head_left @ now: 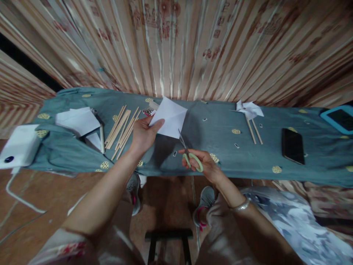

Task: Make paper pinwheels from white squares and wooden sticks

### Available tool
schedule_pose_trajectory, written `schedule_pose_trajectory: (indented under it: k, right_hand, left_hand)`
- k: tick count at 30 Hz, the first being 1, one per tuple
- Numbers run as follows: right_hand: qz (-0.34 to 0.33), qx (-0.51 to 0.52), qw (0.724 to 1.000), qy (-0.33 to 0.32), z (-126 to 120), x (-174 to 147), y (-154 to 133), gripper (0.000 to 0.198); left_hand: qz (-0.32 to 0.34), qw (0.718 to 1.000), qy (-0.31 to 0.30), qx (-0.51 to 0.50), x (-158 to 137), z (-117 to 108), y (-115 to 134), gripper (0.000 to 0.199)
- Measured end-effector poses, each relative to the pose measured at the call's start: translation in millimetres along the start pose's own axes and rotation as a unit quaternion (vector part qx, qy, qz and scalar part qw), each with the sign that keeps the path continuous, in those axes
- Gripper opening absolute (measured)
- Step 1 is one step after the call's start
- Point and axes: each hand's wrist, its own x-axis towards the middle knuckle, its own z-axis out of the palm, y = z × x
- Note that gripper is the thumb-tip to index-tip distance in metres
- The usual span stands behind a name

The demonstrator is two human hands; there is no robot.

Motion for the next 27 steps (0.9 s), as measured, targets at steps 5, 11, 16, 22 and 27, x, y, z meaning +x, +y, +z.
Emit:
schedule_pose_trajectory:
  k: [5, 11, 16, 22, 27]
  right_hand:
    - [-0.004, 0.001, 1.000, -0.005, 0.5, 1.0, 1.2, 0.052]
    - [-0.007, -0.001, 1.000, -0.005, 0.4, 0.0, 1.0, 0.050]
    - [0.003, 0.001, 1.000, 0.002, -1.0, -0.1, 1.6, 0.052]
    - [0.011, 0.002, 1.000, 0.004, -0.2, 0.0, -0.6, 0.052]
    - [0.013, 0.001, 1.000, 0.009, 0.7, -0.7, -1.6, 0.050]
  left_hand:
    - [0.001, 1.000, -0.002, 0.003, -1.2, 3.6, -2.2, 0.027]
    - [0.002, 1.000, 0.000, 0.005, -0.8, 5.4, -8.4, 0.027]
    - [0.003, 1.000, 0.000, 0.028, -2.4, 6.8, -5.9, 0.027]
    - [0.012, 0.999, 0.001, 0.036, -3.4, 7.0, -5.1, 0.024]
    - [0.005, 0.999, -0.001, 0.034, -2.3, 6.6, -7.5, 0.025]
